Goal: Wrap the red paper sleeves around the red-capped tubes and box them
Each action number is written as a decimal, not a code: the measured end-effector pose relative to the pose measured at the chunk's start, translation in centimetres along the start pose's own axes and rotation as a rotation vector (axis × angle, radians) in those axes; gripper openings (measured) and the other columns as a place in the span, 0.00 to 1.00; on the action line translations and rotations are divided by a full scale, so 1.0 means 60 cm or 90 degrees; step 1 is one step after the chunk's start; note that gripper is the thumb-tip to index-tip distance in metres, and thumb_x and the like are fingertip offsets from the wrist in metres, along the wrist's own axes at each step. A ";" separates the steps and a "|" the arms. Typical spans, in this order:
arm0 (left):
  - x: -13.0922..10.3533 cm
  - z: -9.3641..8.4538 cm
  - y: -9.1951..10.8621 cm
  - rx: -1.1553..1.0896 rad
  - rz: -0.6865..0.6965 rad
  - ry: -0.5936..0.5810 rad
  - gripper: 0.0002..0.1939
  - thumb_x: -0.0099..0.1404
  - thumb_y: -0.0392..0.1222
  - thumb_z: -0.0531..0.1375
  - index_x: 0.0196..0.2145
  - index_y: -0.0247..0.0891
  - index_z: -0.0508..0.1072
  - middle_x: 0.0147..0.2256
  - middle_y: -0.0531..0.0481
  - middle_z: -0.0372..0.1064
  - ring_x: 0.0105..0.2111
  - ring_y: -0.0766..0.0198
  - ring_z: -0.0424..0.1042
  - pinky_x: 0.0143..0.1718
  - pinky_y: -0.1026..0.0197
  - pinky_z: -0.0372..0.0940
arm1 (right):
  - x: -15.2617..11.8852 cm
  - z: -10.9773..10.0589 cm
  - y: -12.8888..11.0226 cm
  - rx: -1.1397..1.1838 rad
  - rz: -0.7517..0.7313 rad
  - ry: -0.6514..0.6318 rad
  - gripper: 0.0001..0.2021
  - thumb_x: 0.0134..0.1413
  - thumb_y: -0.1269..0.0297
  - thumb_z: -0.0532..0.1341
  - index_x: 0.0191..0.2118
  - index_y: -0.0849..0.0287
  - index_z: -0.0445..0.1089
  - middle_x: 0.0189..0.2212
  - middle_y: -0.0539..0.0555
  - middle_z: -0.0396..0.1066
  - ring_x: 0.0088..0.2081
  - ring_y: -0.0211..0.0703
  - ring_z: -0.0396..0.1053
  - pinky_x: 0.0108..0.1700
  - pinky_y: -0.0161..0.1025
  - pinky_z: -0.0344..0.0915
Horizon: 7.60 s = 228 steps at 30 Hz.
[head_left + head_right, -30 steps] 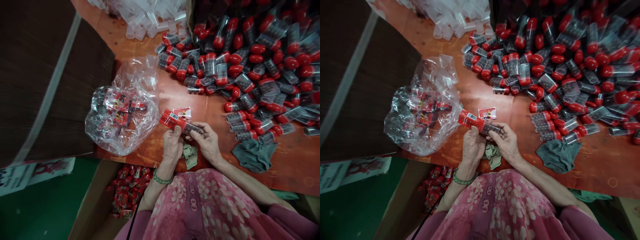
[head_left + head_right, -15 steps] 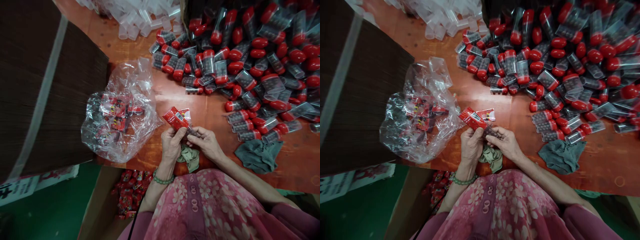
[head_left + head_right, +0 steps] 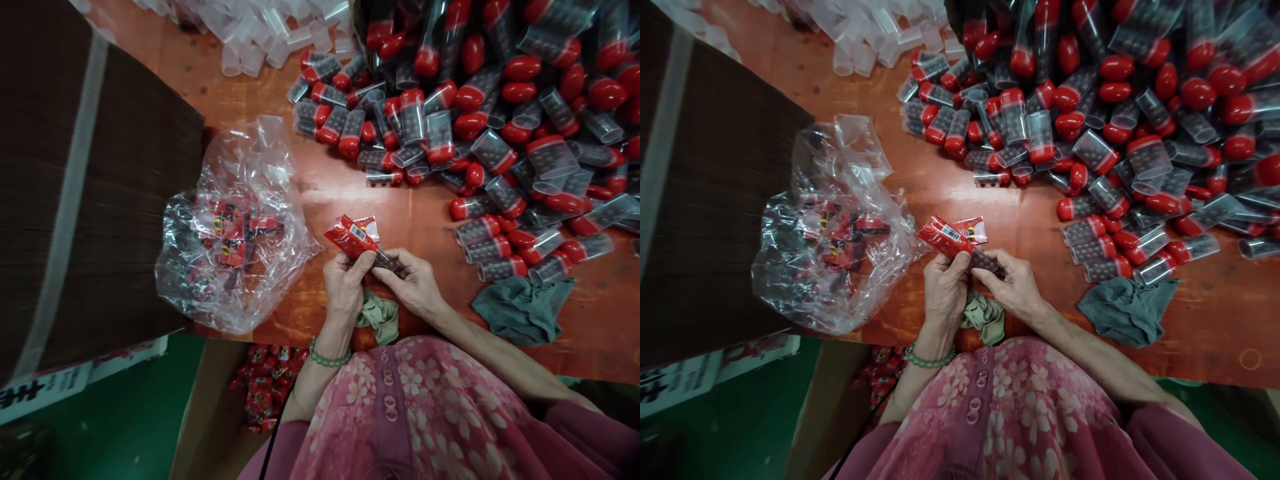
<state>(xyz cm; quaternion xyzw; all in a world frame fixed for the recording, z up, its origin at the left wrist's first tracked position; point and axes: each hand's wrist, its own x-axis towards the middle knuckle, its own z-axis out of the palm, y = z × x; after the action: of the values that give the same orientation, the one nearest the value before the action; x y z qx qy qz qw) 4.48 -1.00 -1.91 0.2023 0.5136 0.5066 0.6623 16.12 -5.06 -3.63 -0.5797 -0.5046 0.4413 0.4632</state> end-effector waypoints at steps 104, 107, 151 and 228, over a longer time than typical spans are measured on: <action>0.008 0.011 0.002 0.016 -0.011 -0.168 0.20 0.55 0.56 0.69 0.38 0.37 0.80 0.36 0.45 0.80 0.14 0.75 0.60 0.18 0.65 0.66 | 0.038 0.003 -0.003 0.361 0.192 -0.127 0.22 0.50 0.43 0.67 0.34 0.58 0.68 0.22 0.46 0.71 0.20 0.30 0.66 0.23 0.29 0.66; 0.011 0.011 0.003 0.002 -0.036 -0.143 0.19 0.51 0.54 0.71 0.35 0.37 0.81 0.36 0.44 0.81 0.15 0.73 0.63 0.16 0.66 0.62 | 0.031 0.008 -0.003 0.283 0.161 -0.093 0.20 0.52 0.44 0.66 0.36 0.58 0.68 0.23 0.45 0.69 0.22 0.31 0.67 0.25 0.30 0.67; 0.019 0.006 0.002 -0.063 0.003 -0.100 0.20 0.47 0.51 0.75 0.34 0.37 0.80 0.35 0.47 0.80 0.35 0.62 0.78 0.39 0.61 0.71 | 0.046 -0.004 -0.009 0.233 0.195 -0.173 0.20 0.50 0.48 0.68 0.42 0.59 0.73 0.25 0.47 0.71 0.26 0.34 0.69 0.31 0.34 0.70; 0.011 0.006 0.009 -0.150 -0.053 -0.152 0.19 0.49 0.49 0.73 0.36 0.35 0.81 0.38 0.43 0.80 0.25 0.67 0.72 0.25 0.65 0.65 | 0.071 -0.017 -0.019 0.277 0.103 -0.095 0.14 0.47 0.58 0.72 0.37 0.57 0.73 0.23 0.46 0.76 0.22 0.35 0.75 0.27 0.31 0.75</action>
<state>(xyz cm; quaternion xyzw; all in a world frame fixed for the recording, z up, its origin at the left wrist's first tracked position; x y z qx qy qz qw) 4.52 -0.13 -1.65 0.1605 0.3765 0.5081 0.7579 17.35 -0.85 -2.49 -0.4708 -0.3827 0.6166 0.5018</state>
